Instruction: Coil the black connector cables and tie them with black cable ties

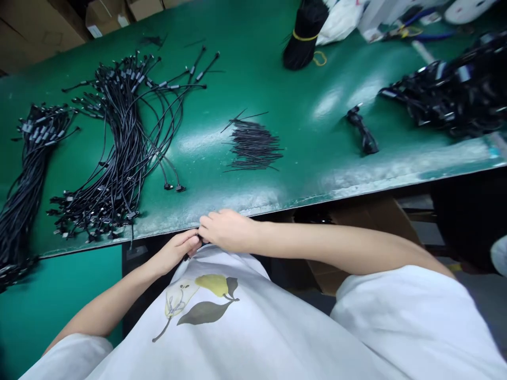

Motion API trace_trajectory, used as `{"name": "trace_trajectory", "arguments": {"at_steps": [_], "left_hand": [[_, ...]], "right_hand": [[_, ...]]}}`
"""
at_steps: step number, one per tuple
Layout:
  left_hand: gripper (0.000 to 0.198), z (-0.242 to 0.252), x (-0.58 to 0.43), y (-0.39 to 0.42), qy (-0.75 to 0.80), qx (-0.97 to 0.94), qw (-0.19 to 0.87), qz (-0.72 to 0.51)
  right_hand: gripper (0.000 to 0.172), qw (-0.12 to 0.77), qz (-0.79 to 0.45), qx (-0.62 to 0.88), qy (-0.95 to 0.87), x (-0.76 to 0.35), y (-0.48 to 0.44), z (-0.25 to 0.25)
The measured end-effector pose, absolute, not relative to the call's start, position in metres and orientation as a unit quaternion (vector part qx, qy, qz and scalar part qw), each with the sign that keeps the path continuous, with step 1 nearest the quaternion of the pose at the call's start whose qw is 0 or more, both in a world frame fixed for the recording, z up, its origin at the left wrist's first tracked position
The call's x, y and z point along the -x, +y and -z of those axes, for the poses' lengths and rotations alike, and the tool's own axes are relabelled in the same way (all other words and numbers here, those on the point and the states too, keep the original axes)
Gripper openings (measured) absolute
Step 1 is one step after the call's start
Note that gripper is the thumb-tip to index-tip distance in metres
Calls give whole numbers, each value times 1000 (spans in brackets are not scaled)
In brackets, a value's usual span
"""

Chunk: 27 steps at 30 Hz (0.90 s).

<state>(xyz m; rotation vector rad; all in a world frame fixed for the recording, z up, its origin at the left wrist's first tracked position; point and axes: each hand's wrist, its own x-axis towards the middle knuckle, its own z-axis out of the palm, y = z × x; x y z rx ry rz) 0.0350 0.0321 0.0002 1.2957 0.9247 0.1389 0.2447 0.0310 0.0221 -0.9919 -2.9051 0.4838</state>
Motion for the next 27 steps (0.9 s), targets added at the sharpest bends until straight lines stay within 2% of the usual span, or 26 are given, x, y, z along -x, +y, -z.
{"name": "trace_trajectory", "arguments": {"at_steps": [5, 10, 13, 16, 19, 21, 23, 27], "left_hand": [[33, 2, -41, 36, 456, -621, 635, -51], [42, 3, -41, 40, 400, -584, 706, -7], [44, 4, -39, 41, 398, -604, 690, 21], [45, 4, -37, 44, 459, -551, 694, -64], [41, -2, -41, 52, 506, -424, 721, -211], [37, -10, -48, 57, 494, -353, 738, -293], [34, -17, -56, 62, 465, -307, 757, -342], [33, -22, -63, 66, 435, -273, 773, -372]], "right_hand": [[21, -25, -170, 347, -922, -244, 28, -1], [29, 21, -128, 306, -943, -245, 22, 10], [31, 33, -209, 285, -935, -258, 33, 6], [33, 134, -266, 352, -887, -301, 72, 6], [35, 245, -144, 588, -757, -360, 121, 21], [30, 244, -54, 680, -690, -391, 146, 38], [26, 223, 7, 707, -671, -407, 159, 52], [27, 227, 52, 715, -659, -403, 153, 51]]}}
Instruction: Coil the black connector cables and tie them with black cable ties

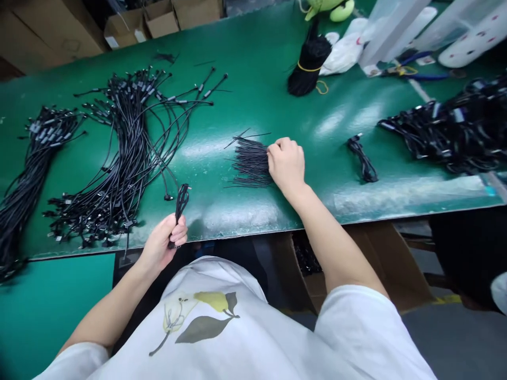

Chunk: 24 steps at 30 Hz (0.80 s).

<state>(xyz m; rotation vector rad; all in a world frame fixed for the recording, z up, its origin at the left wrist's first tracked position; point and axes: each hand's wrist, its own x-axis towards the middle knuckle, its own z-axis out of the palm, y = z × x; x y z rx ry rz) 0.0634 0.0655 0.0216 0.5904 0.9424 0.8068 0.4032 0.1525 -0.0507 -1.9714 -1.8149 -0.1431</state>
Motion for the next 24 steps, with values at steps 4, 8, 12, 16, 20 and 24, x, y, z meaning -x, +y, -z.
{"name": "trace_trajectory", "arguments": {"at_steps": [4, 8, 12, 16, 20, 24], "left_hand": [[32, -19, -70, 63, 433, -272, 770, -382], [39, -18, -80, 59, 422, -288, 769, -385], [36, -11, -78, 59, 437, -351, 721, -407], [29, 0, -62, 63, 483, -525, 591, -376], [20, 5, -44, 64, 491, -580, 592, -268], [29, 0, -34, 60, 456, -462, 726, -227]], "right_hand": [[19, 330, -59, 690, -641, -354, 116, 27], [13, 393, -327, 552, -658, -275, 72, 16], [16, 398, -310, 506, -699, -226, 45, 18], [20, 332, 51, 412, -847, -221, 46, 8], [23, 242, 202, 213, -925, -226, 58, -13], [21, 135, 209, 176, -952, -223, 62, -30]]}}
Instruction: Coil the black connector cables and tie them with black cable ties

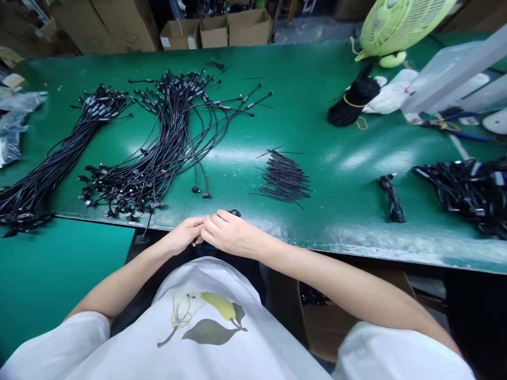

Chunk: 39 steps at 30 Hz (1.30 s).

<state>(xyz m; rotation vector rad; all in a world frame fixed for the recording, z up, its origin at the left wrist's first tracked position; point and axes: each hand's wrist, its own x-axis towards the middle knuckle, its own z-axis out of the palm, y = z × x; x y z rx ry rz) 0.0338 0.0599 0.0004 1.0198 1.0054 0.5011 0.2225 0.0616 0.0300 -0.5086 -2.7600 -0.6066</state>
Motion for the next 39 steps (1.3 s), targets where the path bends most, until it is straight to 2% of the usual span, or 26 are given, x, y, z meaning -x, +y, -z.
{"name": "trace_trajectory", "arguments": {"at_steps": [6, 12, 18, 21, 23, 27, 29, 30, 33, 36, 39], "left_hand": [[45, -8, -34, 58, 437, -386, 778, -235], [44, -4, -34, 55, 478, -449, 720, -229], [57, 0, -42, 61, 559, -459, 622, -301], [52, 7, -51, 71, 567, -409, 603, -384], [43, 7, -55, 80, 531, -377, 612, -449], [64, -11, -45, 91, 446, -408, 622, -498], [62, -22, -32, 86, 447, -494, 567, -484], [58, -25, -26, 82, 451, -543, 532, -467], [52, -22, -16, 69, 458, -615, 500, -402], [68, -5, -18, 69, 477, -497, 617, -380], [74, 4, -17, 78, 470, -346, 710, -393]], "right_hand": [[24, 30, 268, 152, -951, -211, 56, -37], [27, -6, 268, 176, -947, -199, 55, -31], [25, 105, 121, 349, -923, -191, 82, -7], [21, 159, 40, 417, -894, -183, 96, -1], [23, 235, -20, 466, -853, -175, 97, 0], [29, 389, -253, 485, -741, -164, 86, 1], [31, 390, -339, 467, -718, -170, 85, 2], [31, 379, -343, 467, -721, -175, 87, 2], [29, 376, -200, 502, -753, -188, 94, 0], [28, 379, -2, 485, -788, -185, 93, -3], [26, 346, 72, 417, -837, -172, 79, -2]]}}
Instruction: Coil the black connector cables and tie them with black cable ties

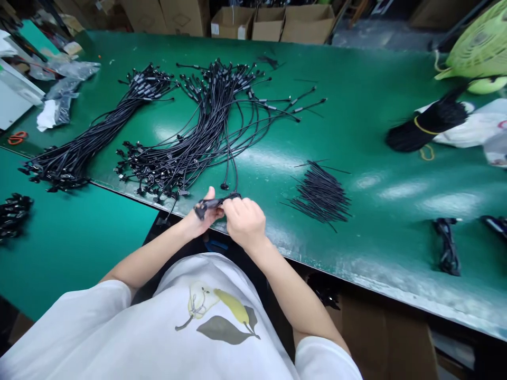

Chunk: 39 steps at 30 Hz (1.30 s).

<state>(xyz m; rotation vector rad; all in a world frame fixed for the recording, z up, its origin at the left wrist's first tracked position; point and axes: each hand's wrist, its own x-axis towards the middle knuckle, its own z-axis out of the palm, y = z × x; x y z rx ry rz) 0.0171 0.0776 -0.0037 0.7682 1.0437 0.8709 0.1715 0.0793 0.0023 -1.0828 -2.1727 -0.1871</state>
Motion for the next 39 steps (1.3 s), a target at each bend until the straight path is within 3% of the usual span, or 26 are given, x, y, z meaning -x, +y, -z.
{"name": "trace_trajectory", "arguments": {"at_steps": [4, 8, 10, 12, 14, 16, 19, 21, 23, 28, 32, 35, 39], "left_hand": [[50, -12, -8, 82, 429, -396, 703, -407], [31, -30, -6, 72, 413, -602, 554, -400], [27, -31, -7, 64, 417, -703, 455, -354], [27, -28, -7, 54, 421, -758, 384, -316], [28, -22, -4, 44, 433, -761, 368, -312], [28, -15, 0, 35, 469, -702, 407, -348], [32, -9, 0, 25, 509, -521, 554, -404], [41, -7, -7, 23, 483, -422, 653, -403], [44, -7, -16, 23, 455, -380, 697, -405], [32, -11, -27, 28, 461, -345, 681, -454], [35, -10, -25, 32, 453, -351, 695, -435], [35, -11, -27, 33, 420, -372, 717, -414], [36, -15, -26, 30, 420, -347, 745, -385]], "right_hand": [[28, 331, 0, 407, -851, -165, 66, 3], [33, 380, -317, 444, -747, -171, 67, 5], [37, 372, -491, 414, -670, -176, 68, 6], [42, 344, -577, 393, -628, -180, 66, 6], [41, 339, -531, 411, -659, -184, 61, 6], [39, 348, -368, 452, -734, -188, 56, 7], [31, 324, -109, 467, -815, -186, 50, 9], [28, 306, -48, 442, -842, -180, 48, 12], [29, 318, -100, 436, -836, -174, 47, 13], [39, 291, -468, 422, -720, -185, 54, 0], [23, 406, -434, 477, -647, -200, 68, -17], [39, 409, -480, 406, -661, -194, 74, -23], [38, 398, -468, 400, -680, -183, 73, -16]]}}
